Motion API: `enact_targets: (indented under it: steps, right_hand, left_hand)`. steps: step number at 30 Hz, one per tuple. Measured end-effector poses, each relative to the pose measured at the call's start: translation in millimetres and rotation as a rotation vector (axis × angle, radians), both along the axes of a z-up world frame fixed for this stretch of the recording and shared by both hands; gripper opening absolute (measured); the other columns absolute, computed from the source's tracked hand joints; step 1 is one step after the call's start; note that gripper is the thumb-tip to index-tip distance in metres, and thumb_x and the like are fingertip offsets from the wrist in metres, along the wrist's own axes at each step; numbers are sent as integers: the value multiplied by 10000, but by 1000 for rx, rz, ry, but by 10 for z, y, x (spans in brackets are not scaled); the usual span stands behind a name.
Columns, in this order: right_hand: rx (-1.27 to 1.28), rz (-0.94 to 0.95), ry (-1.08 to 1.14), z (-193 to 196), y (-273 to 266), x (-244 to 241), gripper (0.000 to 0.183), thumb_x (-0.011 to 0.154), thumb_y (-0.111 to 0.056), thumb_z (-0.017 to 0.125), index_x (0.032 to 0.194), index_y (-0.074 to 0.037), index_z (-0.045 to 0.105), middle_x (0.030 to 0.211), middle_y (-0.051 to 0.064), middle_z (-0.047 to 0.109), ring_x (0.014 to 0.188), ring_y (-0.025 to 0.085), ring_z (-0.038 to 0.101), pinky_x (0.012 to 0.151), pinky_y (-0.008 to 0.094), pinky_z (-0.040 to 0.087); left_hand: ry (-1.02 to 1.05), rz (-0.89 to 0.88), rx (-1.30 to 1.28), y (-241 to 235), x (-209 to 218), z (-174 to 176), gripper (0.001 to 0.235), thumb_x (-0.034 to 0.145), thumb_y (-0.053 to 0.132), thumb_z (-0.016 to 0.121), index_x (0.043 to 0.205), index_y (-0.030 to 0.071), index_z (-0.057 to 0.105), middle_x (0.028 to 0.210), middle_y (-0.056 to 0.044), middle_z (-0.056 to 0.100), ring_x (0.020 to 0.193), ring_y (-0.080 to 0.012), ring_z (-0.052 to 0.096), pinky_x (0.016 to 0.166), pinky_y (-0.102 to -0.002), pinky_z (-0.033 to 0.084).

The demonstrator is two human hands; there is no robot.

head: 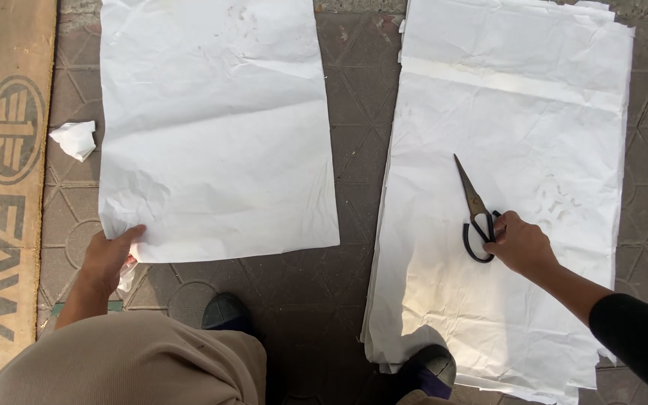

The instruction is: Cutting and folding large white plastic sheets using scissors on the ground

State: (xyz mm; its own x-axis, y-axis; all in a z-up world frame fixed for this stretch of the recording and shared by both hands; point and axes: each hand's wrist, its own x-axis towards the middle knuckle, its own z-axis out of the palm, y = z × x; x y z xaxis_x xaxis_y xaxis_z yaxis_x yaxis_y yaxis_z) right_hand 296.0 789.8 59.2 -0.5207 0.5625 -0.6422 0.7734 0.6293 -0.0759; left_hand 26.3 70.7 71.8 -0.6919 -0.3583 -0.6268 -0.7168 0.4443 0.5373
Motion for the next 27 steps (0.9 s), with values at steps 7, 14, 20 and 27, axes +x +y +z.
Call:
enact_targets:
  steps: [7, 14, 20, 27]
  right_hand:
    - [25, 72, -100, 69, -30, -73, 575, 858, -355, 758, 1385, -159, 636, 1115, -3, 846, 982, 245, 763, 769, 381, 579]
    - [-92, 62, -128, -15, -225, 43, 315, 932, -394, 669, 1111, -136, 643, 1017, 20, 776, 903, 239, 696, 713, 366, 521]
    - [-421, -145, -23, 814, -978, -230, 135, 959, -191, 686, 1039, -83, 674, 1088, 51, 850, 834, 215, 763, 678, 345, 553]
    - [-1012, -458, 201, 1106, -1507, -398, 509, 807, -498, 833, 792, -168, 445, 1494, 216, 792, 1229, 343, 847, 1059, 411, 425]
  left_hand:
    - [215, 177, -55, -168, -14, -382, 622, 953, 343, 816, 1480, 46, 671, 1299, -95, 763, 1118, -281, 725, 851, -401, 584]
    - [157, 77, -115, -354, -35, -428, 497, 968, 271, 875, 1397, 70, 724, 1243, -110, 768, 1034, -302, 711, 758, -435, 572]
    - [-36, 270, 445, -452, -106, -467, 310, 1025, 331, 800, 1270, 205, 657, 1101, 50, 739, 758, -79, 606, 540, -230, 442]
    - [105, 437, 1092, 335, 87, 422, 288, 1068, 294, 752, 1342, 268, 666, 1137, 155, 761, 779, 33, 635, 520, -116, 415]
